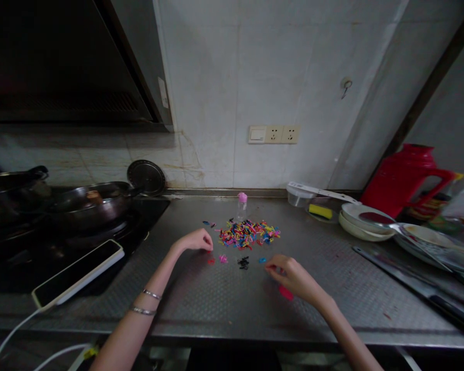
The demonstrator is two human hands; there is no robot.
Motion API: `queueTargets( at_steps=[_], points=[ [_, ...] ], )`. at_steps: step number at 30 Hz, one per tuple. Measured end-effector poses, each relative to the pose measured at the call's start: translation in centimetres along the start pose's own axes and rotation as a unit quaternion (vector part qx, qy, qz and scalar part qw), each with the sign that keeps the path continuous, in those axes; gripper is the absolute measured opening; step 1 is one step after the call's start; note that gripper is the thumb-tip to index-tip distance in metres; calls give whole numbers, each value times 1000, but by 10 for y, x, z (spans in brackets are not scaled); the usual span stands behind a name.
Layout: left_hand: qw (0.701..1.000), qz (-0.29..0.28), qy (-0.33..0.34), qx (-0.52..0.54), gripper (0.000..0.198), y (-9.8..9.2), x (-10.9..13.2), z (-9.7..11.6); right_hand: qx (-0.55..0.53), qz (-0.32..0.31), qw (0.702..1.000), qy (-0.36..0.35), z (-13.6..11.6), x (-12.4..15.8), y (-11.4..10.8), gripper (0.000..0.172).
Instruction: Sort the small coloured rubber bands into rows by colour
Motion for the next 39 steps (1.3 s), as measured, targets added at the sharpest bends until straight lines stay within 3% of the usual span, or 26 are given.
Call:
queueTargets(
  at_steps=[6,11,17,21,29,39],
  points=[
    [999,-38,8,19,17,16,2,3,0,-6,1000,10,4,-1,2,23],
    [997,-60,14,48,20,18,2,1,5,2,1000,11,14,-5,2,23],
    [995,22,-14,98,25,8,8,4,3,19,1000,-17,29,-34,3,24],
    [988,68,-42,131,25,5,13,3,4,-1,1000,-24,29,-60,11,31],
    [980,120,-35,152,24,5,9,-21,52,-20,998,-29,26,-82,29,24],
    [997,51,-7,57,23,25,4,-18,74,-2,997,-33,29,-82,34,26]
  ],
)
Point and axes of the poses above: each hand's wrist, its own x-axis away from the middle knuckle, its own y-axis out of the palm, z = x × y, the point moved 4 cm from there along -x, towards the middle knuckle, and after that the axes turned 2 degrees about -x, right-handed, at the moved point
